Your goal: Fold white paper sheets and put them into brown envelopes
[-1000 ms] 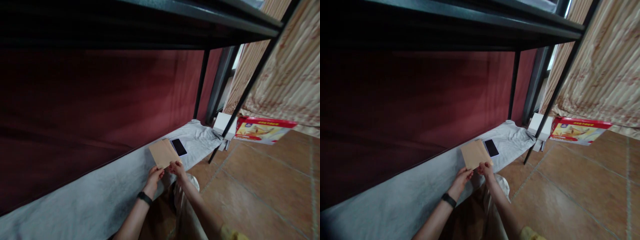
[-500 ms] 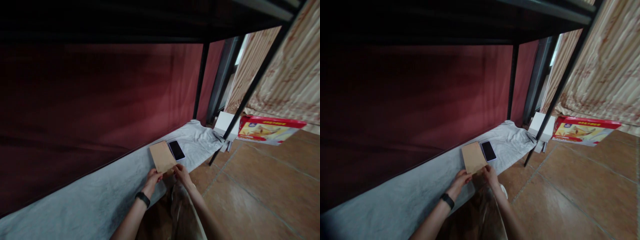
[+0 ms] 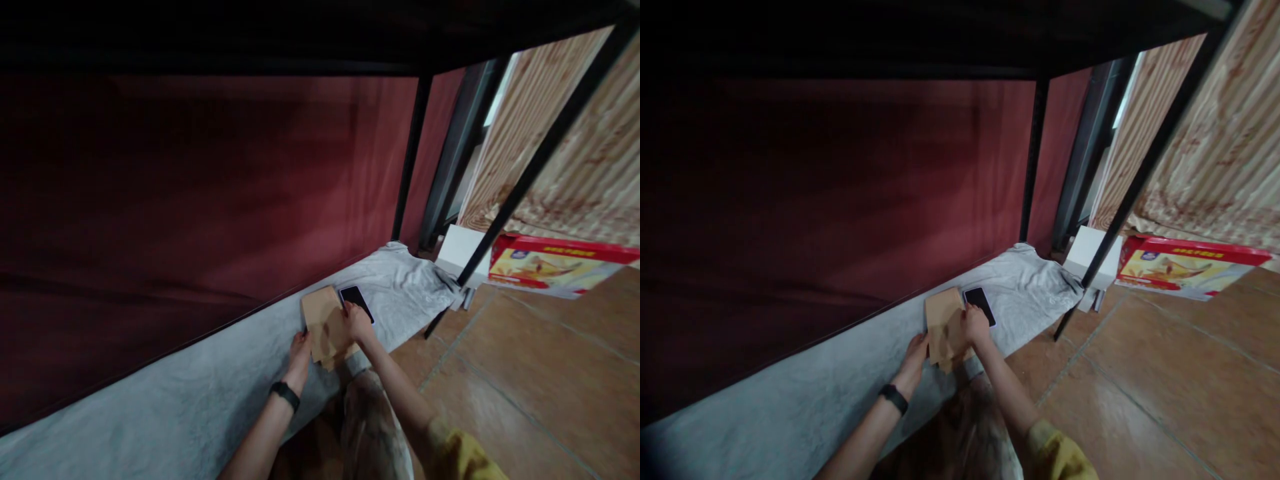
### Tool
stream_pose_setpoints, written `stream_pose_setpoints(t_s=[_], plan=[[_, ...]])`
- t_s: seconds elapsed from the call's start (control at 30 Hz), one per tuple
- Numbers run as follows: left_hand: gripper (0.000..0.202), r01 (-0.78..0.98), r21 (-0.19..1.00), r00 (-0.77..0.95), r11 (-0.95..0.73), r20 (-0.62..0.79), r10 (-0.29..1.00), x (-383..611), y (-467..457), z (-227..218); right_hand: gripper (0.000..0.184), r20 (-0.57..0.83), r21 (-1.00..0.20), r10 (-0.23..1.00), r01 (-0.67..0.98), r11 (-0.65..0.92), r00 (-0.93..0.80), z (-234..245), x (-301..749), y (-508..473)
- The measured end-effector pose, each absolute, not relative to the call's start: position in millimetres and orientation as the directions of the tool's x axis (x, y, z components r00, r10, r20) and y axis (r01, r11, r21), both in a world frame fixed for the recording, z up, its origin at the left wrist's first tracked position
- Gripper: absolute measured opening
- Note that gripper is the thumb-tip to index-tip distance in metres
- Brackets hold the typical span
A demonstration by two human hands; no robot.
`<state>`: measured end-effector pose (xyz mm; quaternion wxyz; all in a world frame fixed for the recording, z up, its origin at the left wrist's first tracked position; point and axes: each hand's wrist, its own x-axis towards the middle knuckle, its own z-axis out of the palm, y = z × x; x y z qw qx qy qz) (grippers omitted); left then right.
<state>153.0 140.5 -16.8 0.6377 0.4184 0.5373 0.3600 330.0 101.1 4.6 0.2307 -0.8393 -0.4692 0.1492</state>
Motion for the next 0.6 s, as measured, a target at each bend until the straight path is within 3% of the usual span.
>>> stream_pose_setpoints(t_s=[0.43, 0.6], plan=[[0.021, -0.158, 0.876, 0.206, 0.455, -0.422, 0.883, 192.1, 152.3, -24.9, 0.030, -0.188, -0.430, 0.851, 0.737, -0.521, 0.491, -3.3, 327.8, 149.0], [0.033, -0.155, 0.889, 0.223, 0.430, -0.393, 0.892, 191.3, 143.5, -20.8, 0.031, -0.219, -0.427, 0.861, 0.749, -0.508, 0.459, -8.0, 329.7, 147.7]])
